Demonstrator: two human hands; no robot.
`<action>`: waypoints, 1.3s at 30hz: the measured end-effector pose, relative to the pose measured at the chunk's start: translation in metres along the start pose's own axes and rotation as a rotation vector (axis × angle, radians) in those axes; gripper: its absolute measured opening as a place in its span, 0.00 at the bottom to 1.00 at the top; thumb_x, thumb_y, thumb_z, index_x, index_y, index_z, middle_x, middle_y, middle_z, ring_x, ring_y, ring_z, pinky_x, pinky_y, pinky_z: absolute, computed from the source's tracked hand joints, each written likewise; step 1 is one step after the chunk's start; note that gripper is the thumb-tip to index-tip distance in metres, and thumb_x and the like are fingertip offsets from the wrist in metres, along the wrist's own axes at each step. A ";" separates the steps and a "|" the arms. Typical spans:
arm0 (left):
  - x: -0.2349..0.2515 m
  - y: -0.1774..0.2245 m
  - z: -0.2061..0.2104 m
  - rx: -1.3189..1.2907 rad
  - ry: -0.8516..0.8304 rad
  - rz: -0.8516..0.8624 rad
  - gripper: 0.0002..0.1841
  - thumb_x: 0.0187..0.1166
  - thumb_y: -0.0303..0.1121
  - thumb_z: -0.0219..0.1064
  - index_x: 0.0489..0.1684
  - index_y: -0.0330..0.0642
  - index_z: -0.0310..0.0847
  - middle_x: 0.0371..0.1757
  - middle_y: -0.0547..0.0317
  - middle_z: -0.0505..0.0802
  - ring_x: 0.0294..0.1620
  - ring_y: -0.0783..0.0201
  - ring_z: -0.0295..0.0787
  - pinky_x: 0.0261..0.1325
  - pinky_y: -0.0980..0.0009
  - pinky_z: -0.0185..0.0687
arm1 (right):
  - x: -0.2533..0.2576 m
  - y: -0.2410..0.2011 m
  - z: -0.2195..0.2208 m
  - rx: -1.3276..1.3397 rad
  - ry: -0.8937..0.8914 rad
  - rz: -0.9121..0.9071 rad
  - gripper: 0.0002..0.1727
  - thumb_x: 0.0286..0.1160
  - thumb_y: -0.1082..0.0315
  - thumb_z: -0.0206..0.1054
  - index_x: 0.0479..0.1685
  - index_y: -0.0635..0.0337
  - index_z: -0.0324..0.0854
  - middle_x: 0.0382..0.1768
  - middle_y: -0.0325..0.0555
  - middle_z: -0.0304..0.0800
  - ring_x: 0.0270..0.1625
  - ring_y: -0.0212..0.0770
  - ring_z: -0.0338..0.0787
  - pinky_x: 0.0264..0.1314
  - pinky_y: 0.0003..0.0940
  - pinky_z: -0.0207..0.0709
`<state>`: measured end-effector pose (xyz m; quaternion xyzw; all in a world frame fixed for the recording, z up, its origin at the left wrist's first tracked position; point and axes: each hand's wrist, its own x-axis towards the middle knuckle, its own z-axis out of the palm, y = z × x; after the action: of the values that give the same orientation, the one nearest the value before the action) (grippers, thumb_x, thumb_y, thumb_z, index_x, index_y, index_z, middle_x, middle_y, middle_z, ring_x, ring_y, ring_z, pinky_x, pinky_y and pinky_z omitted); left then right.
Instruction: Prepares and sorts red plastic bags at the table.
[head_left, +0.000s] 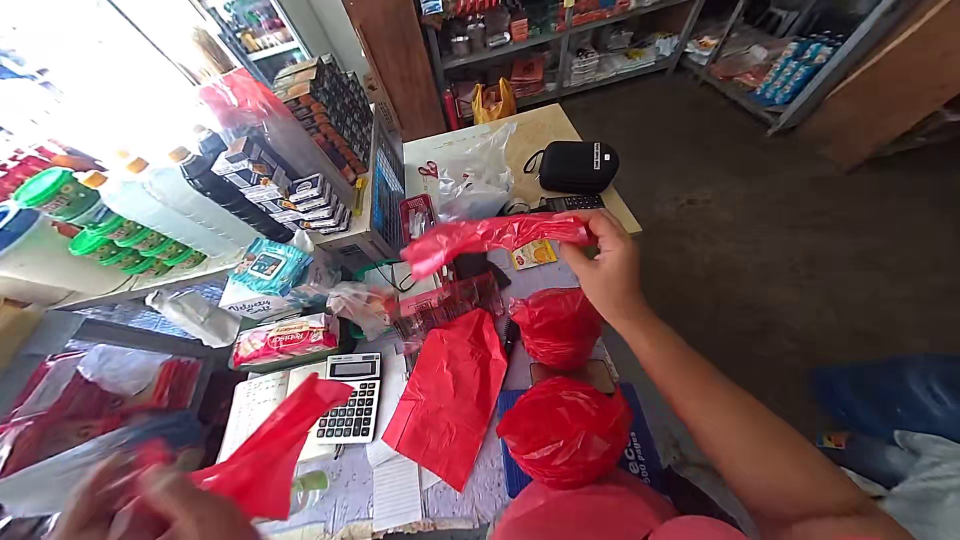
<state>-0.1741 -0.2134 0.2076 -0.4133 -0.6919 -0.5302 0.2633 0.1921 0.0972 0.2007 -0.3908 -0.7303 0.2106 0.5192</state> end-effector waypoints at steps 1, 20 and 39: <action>-0.007 0.013 0.021 -0.166 -0.143 -0.051 0.18 0.92 0.32 0.52 0.64 0.20 0.75 0.64 0.44 0.87 0.63 0.64 0.84 0.67 0.66 0.80 | -0.004 -0.007 -0.003 0.024 -0.004 -0.073 0.16 0.72 0.75 0.71 0.59 0.63 0.86 0.54 0.52 0.88 0.56 0.41 0.89 0.60 0.39 0.86; -0.028 0.132 0.203 -1.061 -0.989 -0.311 0.22 0.74 0.24 0.76 0.66 0.31 0.77 0.49 0.51 0.96 0.49 0.59 0.96 0.59 0.60 0.94 | -0.021 -0.039 -0.034 0.390 -0.414 0.034 0.31 0.78 0.47 0.70 0.74 0.56 0.79 0.67 0.42 0.88 0.67 0.39 0.88 0.66 0.40 0.86; -0.064 0.130 0.203 -0.902 -1.043 -0.313 0.21 0.72 0.28 0.78 0.62 0.31 0.81 0.48 0.54 0.97 0.50 0.63 0.96 0.59 0.64 0.93 | -0.031 -0.051 0.018 0.233 -0.267 0.135 0.32 0.68 0.63 0.81 0.72 0.57 0.75 0.47 0.44 0.89 0.45 0.36 0.92 0.47 0.35 0.90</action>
<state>-0.0156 -0.0264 0.1626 -0.5779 -0.4918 -0.5298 -0.3788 0.1620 0.0438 0.2117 -0.3446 -0.7356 0.3782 0.4441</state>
